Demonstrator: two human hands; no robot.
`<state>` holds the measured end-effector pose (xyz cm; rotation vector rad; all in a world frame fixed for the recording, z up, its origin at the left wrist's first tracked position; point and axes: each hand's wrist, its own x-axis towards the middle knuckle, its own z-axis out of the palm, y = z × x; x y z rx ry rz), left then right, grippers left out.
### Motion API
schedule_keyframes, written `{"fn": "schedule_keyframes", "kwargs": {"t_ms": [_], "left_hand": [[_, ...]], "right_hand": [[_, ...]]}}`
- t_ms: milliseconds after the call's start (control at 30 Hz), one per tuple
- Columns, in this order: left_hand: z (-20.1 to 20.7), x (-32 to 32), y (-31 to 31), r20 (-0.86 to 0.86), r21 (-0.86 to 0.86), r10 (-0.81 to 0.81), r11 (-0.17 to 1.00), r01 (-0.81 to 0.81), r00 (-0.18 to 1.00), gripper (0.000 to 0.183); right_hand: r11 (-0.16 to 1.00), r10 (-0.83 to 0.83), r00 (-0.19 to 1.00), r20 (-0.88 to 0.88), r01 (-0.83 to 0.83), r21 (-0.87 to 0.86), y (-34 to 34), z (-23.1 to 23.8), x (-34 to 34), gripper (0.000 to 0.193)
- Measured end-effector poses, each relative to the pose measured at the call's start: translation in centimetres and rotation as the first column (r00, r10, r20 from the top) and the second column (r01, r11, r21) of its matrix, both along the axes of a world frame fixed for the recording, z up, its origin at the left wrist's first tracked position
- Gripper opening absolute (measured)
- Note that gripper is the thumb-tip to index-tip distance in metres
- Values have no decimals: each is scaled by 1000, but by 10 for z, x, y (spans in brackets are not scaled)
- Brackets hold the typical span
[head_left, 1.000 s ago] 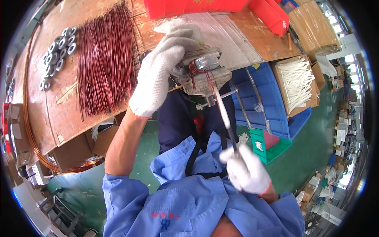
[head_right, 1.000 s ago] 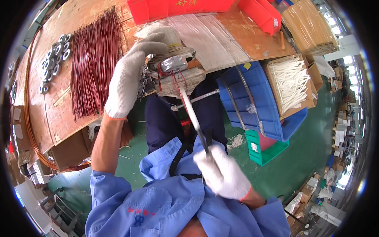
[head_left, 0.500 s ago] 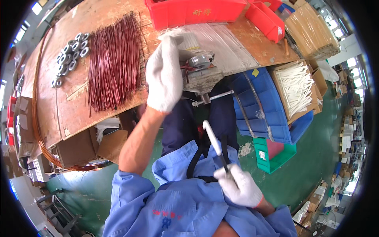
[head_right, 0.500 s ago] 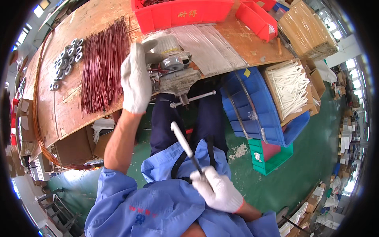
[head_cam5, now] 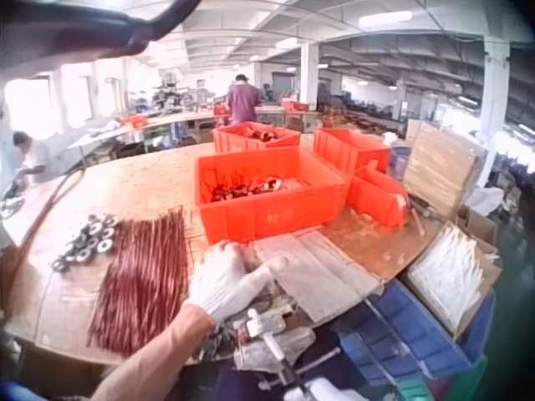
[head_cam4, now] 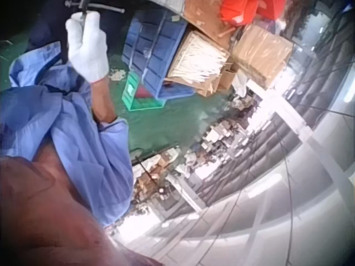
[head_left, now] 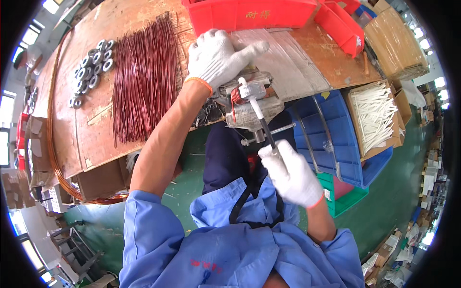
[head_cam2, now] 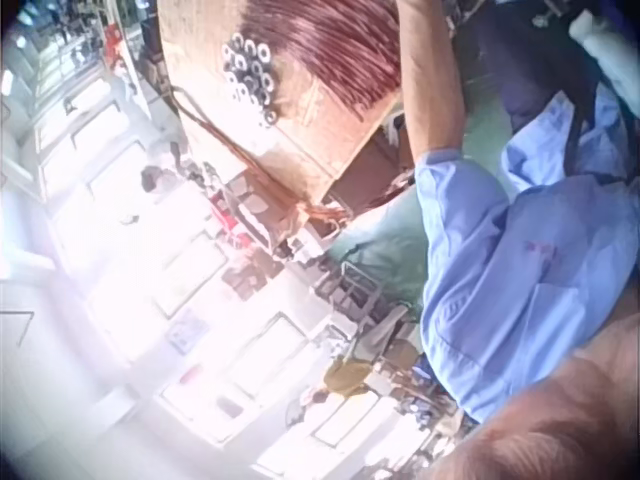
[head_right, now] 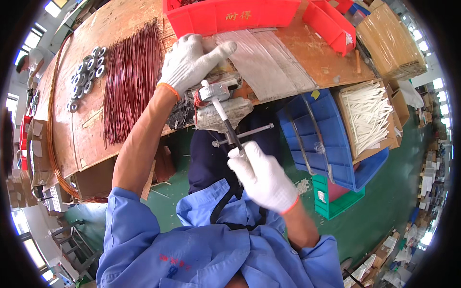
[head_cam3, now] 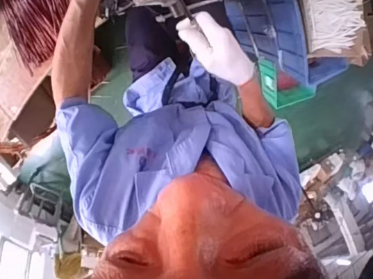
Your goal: Use an alignment tool to organize and secure wiring on an electrical motor stator held in a bench vice.
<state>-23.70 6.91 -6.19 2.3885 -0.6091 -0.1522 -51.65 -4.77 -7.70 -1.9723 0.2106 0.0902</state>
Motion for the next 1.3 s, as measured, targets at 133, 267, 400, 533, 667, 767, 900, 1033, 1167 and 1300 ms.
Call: {"fn": "schedule_keyframes", "kwargs": {"t_ms": [133,267,400,533,667,767,900,1033,1167,1300], "left_hand": [[12,-47,9,-122,-444,37,892,-88,992,77],[9,-95,20,-7,-416,-67,907,58,998,79],[5,-90,29,-117,-395,-78,918,26,990,76],[-3,-69,24,44,-463,-248,854,240,968,61],[-26,-59,33,-95,-659,-406,710,249,909,46],[-29,-60,36,27,-707,-429,631,320,903,45],[-10,-81,41,-149,-625,-374,753,206,915,39],[-48,-80,46,48,-668,-364,681,301,930,35],[-44,-90,45,-38,-803,-354,568,183,934,31],[-39,-89,46,-125,-837,-394,534,116,911,33]], "right_hand": [[974,-218,973,72,222,-52,44,-14,-14,26],[949,-258,945,201,287,-130,59,-36,-7,24],[962,-258,921,291,274,-17,75,-37,-38,21],[983,-179,982,-57,181,39,104,-48,-118,19],[929,-369,929,-13,369,42,91,-58,-130,14],[741,-588,807,-50,562,366,72,-49,-112,8],[782,-613,762,208,550,293,41,-47,-67,13],[850,-456,728,512,527,9,28,-13,-4,28],[886,-196,800,567,392,-247,34,1,44,45],[783,-185,810,556,464,-415,68,-21,40,61]]}}
